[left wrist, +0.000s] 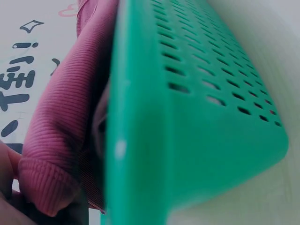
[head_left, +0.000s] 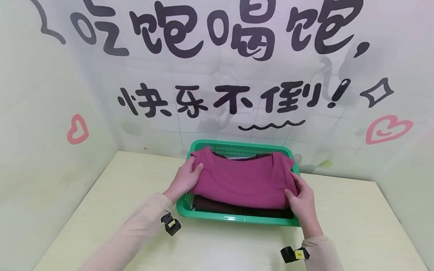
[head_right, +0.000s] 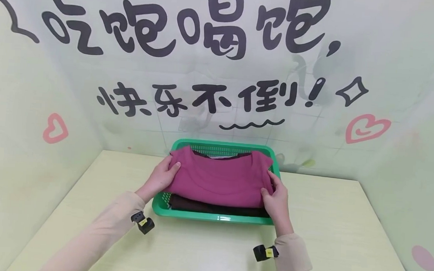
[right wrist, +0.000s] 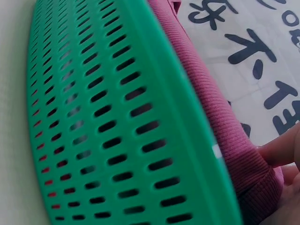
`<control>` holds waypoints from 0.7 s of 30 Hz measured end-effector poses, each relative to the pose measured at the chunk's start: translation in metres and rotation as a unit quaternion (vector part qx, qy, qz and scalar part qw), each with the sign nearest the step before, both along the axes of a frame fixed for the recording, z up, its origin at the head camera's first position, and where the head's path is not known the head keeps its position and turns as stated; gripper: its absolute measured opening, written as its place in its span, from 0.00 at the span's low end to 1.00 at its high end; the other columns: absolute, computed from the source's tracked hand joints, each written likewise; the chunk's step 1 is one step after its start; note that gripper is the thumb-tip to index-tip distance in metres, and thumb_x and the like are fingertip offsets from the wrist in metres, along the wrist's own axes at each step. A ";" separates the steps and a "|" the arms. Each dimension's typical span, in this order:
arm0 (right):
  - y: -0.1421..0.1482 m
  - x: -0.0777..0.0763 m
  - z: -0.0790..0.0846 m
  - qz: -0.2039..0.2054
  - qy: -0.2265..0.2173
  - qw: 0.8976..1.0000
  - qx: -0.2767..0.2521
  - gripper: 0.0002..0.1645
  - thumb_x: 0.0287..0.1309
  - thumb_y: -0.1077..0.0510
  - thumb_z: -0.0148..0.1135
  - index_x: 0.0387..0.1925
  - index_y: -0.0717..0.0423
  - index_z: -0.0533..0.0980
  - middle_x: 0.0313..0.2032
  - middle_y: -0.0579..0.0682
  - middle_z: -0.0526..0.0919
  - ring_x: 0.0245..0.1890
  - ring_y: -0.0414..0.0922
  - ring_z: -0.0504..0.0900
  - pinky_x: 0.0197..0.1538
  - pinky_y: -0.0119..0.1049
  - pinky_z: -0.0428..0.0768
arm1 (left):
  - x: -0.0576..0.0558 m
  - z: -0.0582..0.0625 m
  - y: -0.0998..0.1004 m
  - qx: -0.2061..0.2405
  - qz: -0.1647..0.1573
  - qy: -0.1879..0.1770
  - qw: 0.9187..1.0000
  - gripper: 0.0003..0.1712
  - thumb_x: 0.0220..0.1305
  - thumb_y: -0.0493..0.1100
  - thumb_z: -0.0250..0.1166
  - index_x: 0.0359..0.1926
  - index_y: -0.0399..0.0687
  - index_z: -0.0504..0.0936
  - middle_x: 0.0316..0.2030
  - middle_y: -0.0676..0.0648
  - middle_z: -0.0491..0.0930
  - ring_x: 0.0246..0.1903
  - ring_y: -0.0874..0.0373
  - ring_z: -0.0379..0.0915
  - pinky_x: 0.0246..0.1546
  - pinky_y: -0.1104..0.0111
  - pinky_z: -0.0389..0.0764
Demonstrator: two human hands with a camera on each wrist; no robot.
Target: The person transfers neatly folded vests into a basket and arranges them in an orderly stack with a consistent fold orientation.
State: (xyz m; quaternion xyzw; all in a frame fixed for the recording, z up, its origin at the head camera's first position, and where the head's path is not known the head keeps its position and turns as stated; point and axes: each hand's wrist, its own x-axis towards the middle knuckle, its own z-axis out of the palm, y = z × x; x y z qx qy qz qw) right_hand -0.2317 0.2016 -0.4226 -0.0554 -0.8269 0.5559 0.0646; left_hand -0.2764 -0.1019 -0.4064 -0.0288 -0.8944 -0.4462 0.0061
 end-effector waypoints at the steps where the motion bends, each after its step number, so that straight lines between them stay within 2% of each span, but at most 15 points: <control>1: 0.000 0.000 -0.002 -0.001 0.002 1.000 0.009 0.31 0.55 0.74 0.49 0.62 0.66 0.59 0.59 0.66 0.65 0.58 0.54 0.65 0.56 0.26 0.66 | 0.000 -0.002 0.000 -0.003 0.000 -0.002 1.000 0.13 0.68 0.43 0.48 0.44 0.36 0.68 0.39 0.36 0.74 0.40 0.46 0.70 0.44 0.55 0.70; 2: 0.000 0.000 -0.005 -0.002 0.003 1.000 0.020 0.32 0.54 0.74 0.49 0.62 0.66 0.60 0.58 0.67 0.66 0.57 0.55 0.67 0.52 0.22 0.67 | 0.001 -0.003 0.000 -0.005 -0.001 -0.005 1.000 0.13 0.68 0.43 0.48 0.45 0.36 0.68 0.39 0.36 0.74 0.40 0.46 0.70 0.43 0.55 0.71; 4: 0.000 0.000 -0.009 -0.004 0.007 0.999 0.038 0.32 0.54 0.74 0.50 0.62 0.66 0.60 0.55 0.67 0.69 0.53 0.55 0.70 0.47 0.20 0.68 | 0.001 -0.006 0.000 -0.007 -0.002 -0.012 1.000 0.13 0.68 0.43 0.47 0.45 0.35 0.68 0.37 0.36 0.73 0.38 0.47 0.70 0.42 0.55 0.71; 7: -0.002 -0.001 -0.014 -0.008 0.022 0.997 0.070 0.32 0.53 0.74 0.51 0.61 0.67 0.61 0.51 0.69 0.71 0.49 0.57 0.72 0.50 0.34 0.73 | 0.001 -0.009 0.000 -0.007 -0.002 -0.015 1.000 0.15 0.68 0.42 0.47 0.48 0.35 0.67 0.39 0.36 0.74 0.38 0.47 0.70 0.42 0.55 0.71; 10: -0.004 -0.002 -0.018 -0.006 0.041 0.993 0.107 0.31 0.52 0.73 0.54 0.60 0.68 0.62 0.48 0.70 0.73 0.47 0.59 0.73 0.50 0.49 0.73 | 0.000 -0.012 -0.001 -0.008 0.002 -0.017 1.000 0.18 0.68 0.42 0.48 0.51 0.32 0.66 0.43 0.34 0.74 0.42 0.45 0.71 0.45 0.54 0.71; 15: 0.002 -0.002 -0.022 0.006 0.077 0.985 0.157 0.32 0.51 0.71 0.57 0.59 0.70 0.60 0.48 0.70 0.73 0.45 0.62 0.74 0.48 0.53 0.74 | 0.000 -0.018 -0.006 0.019 0.021 -0.033 0.999 0.26 0.66 0.43 0.50 0.58 0.30 0.59 0.52 0.30 0.70 0.51 0.40 0.68 0.51 0.52 0.69; 18: 0.013 -0.001 -0.023 0.001 0.109 0.978 0.180 0.33 0.52 0.68 0.59 0.59 0.72 0.60 0.49 0.71 0.73 0.46 0.63 0.74 0.48 0.54 0.73 | 0.001 -0.022 -0.015 0.038 0.028 -0.016 0.999 0.30 0.65 0.45 0.51 0.61 0.31 0.56 0.57 0.31 0.65 0.56 0.39 0.62 0.55 0.51 0.65; 21: 0.026 0.000 -0.021 0.006 0.117 0.968 0.223 0.34 0.57 0.59 0.57 0.61 0.71 0.58 0.54 0.71 0.68 0.53 0.64 0.68 0.53 0.58 0.67 | 0.003 -0.025 -0.026 0.006 0.025 0.022 0.999 0.35 0.65 0.50 0.52 0.65 0.34 0.53 0.62 0.33 0.56 0.62 0.39 0.51 0.59 0.48 0.59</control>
